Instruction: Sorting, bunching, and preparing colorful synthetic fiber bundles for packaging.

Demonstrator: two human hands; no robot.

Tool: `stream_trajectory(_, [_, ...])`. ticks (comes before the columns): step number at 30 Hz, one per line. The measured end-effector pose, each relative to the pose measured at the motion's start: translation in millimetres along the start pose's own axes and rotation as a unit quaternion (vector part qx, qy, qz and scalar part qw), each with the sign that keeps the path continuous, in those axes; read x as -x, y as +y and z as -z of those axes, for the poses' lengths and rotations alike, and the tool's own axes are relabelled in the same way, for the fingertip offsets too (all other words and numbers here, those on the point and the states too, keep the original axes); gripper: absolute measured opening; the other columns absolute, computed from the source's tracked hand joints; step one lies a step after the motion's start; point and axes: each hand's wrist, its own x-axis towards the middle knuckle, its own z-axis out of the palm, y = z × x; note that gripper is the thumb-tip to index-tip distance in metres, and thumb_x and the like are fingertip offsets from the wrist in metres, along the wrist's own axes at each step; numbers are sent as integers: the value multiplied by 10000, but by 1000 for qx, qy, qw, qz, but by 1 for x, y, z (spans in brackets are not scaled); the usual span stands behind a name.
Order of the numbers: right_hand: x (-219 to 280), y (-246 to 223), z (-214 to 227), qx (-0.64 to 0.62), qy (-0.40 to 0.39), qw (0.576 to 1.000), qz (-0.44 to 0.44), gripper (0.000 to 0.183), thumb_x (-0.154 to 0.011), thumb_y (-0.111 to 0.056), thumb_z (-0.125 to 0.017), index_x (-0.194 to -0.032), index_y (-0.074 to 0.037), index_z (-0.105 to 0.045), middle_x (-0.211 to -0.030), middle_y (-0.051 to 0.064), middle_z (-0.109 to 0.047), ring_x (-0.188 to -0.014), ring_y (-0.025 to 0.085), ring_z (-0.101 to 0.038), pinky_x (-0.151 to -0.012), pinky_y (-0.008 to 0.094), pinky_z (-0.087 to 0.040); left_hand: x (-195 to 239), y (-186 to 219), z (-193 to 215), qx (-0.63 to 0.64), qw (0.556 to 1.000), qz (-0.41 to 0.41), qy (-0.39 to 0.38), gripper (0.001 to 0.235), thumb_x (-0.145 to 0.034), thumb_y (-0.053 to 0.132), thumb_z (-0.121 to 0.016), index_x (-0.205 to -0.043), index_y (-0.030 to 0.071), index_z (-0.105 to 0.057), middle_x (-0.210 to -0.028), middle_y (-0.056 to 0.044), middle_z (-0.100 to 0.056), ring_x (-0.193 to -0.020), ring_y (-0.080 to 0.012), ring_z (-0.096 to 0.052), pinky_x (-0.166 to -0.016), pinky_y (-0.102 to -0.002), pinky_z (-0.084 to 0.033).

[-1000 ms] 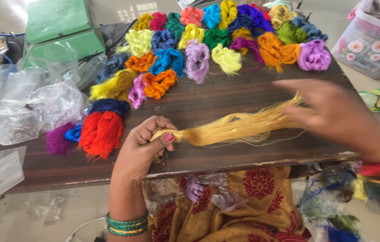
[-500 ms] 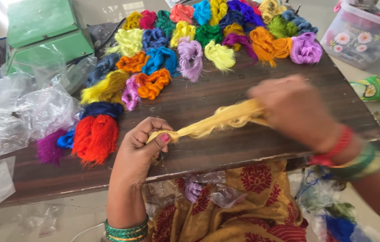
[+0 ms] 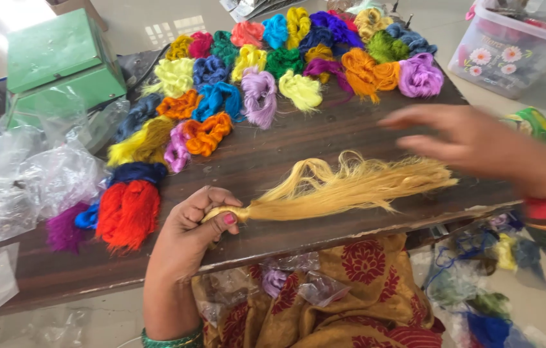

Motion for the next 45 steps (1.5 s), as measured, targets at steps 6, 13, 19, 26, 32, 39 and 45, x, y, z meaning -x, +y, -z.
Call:
stream_trajectory(6, [-87,-140,-61,-387,-174,854,302,454,-998,-180,-659,-1372,-14,-462,-1290,128,-682,-1250,194,-634,-1054,360,-520,5,3,-2,54,997,-41,40,175,-908,-5,-700,-1084,0,-699,-923,-29,-695,-767,-93,-629,-643,-227,-434])
stream_trajectory(13, [-105,-112,-40,-390,-356,845,85,391,-978,-223,-623,-1337,-82,-558,-798,30,-556,-641,92,-511,-534,250,-404,6,3,0,98,991,-79,49,147,-925,-18,-687,-1070,8,-692,-924,-21,-690,-772,-87,-601,-684,-228,-462])
stream_trajectory(19, [-44,105,-5,-243,-225,937,-111,296,-964,-225,-607,-1219,-80,-653,-808,82,-602,-606,163,-521,-503,322,-455,4,3,1,21,998,-56,-34,136,-917,-34,-687,-1042,19,-691,-915,-3,-691,-779,-64,-589,-691,-227,-479])
stream_trajectory(26, [31,268,-22,-200,-53,932,-298,252,-971,-194,-699,-1173,-44,-715,-907,100,-711,-725,162,-563,-655,343,-482,3,13,-6,-52,994,-24,-88,194,-854,-95,-654,-1009,5,-715,-895,4,-699,-823,-57,-623,-699,-233,-500])
stream_trajectory(32, [-17,-13,-11,-75,-6,997,-24,319,-967,-268,-578,-1213,-115,-710,-1144,61,-736,-1068,174,-695,-928,358,-552,3,10,-6,-55,996,-19,-64,141,-875,-44,-712,-1010,0,-715,-876,-10,-700,-765,-71,-598,-667,-240,-501])
stream_trajectory(39, [-67,-151,-71,-470,-255,815,223,446,-942,-99,-604,-1351,-25,-443,-1164,99,-654,-1064,179,-628,-921,323,-516,6,9,-3,7,998,-14,-56,158,-901,-15,-707,-1057,5,-693,-903,-13,-697,-781,-74,-615,-693,-236,-510])
stream_trajectory(45, [-50,-95,-35,-411,-224,883,43,137,-806,-115,-587,-920,-41,-608,-816,6,-550,-688,99,-488,-586,262,-439,5,8,-1,1,999,-34,-35,163,-901,-21,-691,-1060,15,-694,-917,-2,-712,-759,-68,-606,-652,-224,-491])
